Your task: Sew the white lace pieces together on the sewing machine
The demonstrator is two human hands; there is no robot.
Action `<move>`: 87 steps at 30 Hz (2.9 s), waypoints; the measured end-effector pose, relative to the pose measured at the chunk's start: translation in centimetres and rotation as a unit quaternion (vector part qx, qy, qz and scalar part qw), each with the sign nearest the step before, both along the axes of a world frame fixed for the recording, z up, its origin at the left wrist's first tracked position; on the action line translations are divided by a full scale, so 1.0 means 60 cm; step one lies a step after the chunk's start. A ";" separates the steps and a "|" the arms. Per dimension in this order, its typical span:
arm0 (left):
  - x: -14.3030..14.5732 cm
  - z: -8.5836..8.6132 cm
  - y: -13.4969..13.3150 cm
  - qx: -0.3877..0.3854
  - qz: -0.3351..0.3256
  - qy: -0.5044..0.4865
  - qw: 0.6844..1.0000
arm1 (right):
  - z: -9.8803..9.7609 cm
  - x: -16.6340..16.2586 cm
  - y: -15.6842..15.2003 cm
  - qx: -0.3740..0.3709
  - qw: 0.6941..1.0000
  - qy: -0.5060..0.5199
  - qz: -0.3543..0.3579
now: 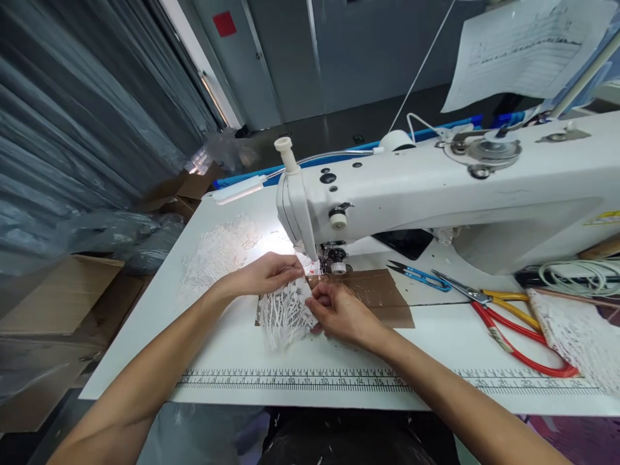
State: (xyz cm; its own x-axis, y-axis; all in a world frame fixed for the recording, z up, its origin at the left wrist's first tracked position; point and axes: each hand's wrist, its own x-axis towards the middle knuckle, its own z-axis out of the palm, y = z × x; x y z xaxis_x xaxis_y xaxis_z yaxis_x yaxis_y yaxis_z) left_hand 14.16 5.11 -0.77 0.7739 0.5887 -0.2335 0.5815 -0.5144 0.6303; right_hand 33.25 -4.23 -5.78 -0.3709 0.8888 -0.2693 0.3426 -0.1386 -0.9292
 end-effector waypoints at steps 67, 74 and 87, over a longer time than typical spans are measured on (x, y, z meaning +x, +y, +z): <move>-0.004 -0.109 -0.069 0.383 -0.072 -0.209 0.897 | -0.034 0.070 -0.004 0.392 0.897 -0.173 0.106; -0.003 -0.108 -0.073 0.403 -0.092 -0.180 0.892 | -0.029 0.075 -0.003 0.350 0.928 -0.112 0.057; -0.011 -0.112 -0.070 0.415 -0.135 -0.204 0.876 | -0.022 0.195 -0.020 0.375 0.836 -0.254 -0.309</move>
State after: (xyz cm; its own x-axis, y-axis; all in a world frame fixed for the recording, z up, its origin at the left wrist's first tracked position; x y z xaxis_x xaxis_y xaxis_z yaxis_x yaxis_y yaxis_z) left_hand 13.49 0.93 -7.48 0.8312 0.2067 0.5162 0.1806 -0.9784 0.1009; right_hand 44.93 -5.41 -7.09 0.2150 0.8577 0.4671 0.7976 0.1217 -0.5907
